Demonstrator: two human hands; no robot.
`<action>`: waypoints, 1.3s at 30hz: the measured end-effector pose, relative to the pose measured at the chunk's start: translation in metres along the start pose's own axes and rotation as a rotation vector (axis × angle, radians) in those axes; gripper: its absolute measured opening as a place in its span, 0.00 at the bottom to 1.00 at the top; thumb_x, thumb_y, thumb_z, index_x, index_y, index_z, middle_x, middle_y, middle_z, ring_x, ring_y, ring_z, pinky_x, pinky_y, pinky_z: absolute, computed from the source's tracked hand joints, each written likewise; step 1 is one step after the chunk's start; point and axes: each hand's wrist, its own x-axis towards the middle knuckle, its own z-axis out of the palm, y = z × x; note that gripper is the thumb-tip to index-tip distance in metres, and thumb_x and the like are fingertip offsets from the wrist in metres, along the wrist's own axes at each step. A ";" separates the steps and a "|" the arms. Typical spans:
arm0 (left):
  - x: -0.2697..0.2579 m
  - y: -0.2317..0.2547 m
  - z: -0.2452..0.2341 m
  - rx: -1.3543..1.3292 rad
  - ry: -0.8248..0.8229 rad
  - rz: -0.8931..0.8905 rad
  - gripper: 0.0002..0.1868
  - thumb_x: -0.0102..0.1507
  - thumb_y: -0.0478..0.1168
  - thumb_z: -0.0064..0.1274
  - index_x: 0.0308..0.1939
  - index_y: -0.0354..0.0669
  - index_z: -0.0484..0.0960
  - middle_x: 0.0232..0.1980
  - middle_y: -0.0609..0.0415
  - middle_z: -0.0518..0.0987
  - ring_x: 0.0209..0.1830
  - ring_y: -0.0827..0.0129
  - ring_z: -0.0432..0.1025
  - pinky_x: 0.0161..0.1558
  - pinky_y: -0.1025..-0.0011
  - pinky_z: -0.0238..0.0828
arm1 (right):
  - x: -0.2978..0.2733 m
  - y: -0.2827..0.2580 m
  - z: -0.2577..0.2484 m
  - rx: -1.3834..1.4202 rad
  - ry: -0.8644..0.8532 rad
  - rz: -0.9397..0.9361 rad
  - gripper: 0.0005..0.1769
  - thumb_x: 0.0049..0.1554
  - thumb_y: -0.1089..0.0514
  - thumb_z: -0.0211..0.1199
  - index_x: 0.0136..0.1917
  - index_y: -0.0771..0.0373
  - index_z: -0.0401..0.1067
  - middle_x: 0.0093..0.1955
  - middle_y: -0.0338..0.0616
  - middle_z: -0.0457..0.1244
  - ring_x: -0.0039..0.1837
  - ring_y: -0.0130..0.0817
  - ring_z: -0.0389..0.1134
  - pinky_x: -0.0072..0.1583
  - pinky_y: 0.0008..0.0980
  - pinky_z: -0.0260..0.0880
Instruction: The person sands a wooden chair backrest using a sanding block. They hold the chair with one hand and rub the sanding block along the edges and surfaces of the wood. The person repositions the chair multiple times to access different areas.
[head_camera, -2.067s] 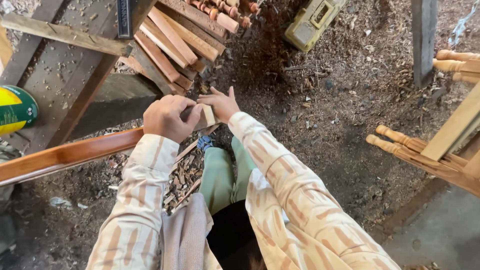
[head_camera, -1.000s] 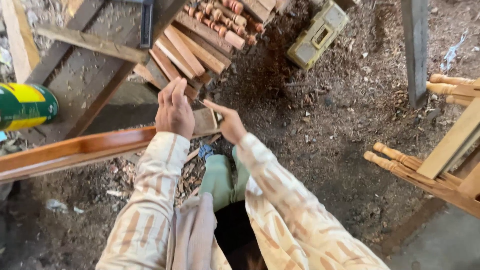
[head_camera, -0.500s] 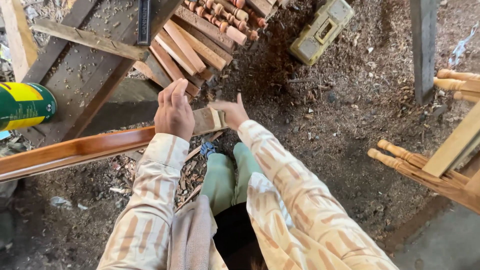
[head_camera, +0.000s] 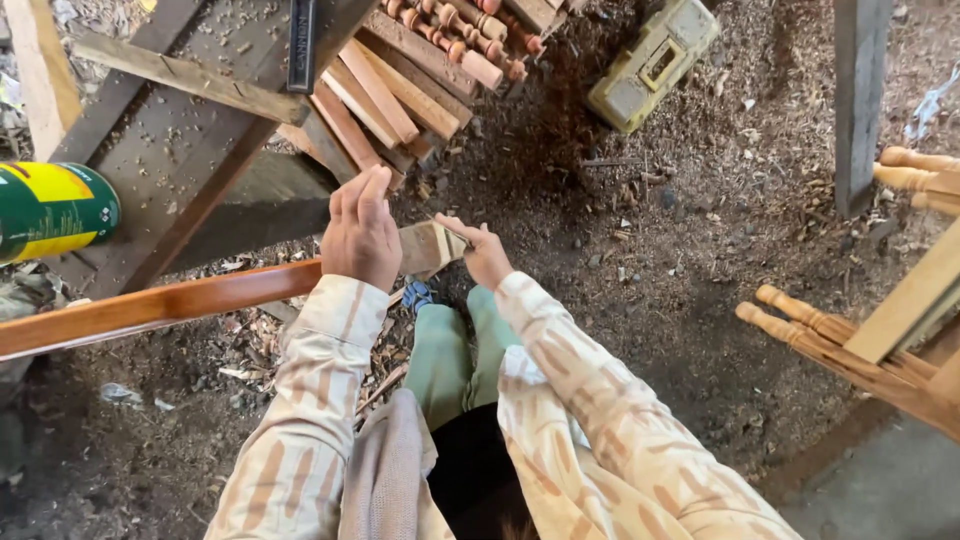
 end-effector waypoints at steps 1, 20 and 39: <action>0.002 -0.001 0.001 0.000 0.002 0.006 0.20 0.68 0.34 0.44 0.65 0.43 0.73 0.59 0.50 0.76 0.56 0.57 0.73 0.49 0.66 0.79 | 0.007 0.019 -0.001 -0.011 -0.007 -0.024 0.50 0.47 0.89 0.47 0.70 0.47 0.74 0.69 0.41 0.65 0.79 0.44 0.50 0.78 0.53 0.11; 0.006 0.001 0.002 0.086 -0.004 0.019 0.20 0.67 0.35 0.46 0.64 0.45 0.74 0.56 0.53 0.77 0.55 0.62 0.74 0.48 0.71 0.80 | 0.059 -0.002 -0.019 -1.189 -0.242 0.369 0.20 0.56 0.69 0.56 0.53 0.49 0.81 0.38 0.37 0.72 0.57 0.43 0.73 0.79 0.71 0.22; -0.003 -0.006 0.015 0.156 -0.106 0.040 0.06 0.70 0.54 0.51 0.46 0.64 0.79 0.35 0.67 0.72 0.38 0.71 0.74 0.32 0.71 0.77 | -0.036 -0.044 0.093 -0.248 0.417 0.409 0.50 0.58 0.71 0.54 0.85 0.52 0.34 0.84 0.56 0.38 0.85 0.58 0.35 0.74 0.82 0.23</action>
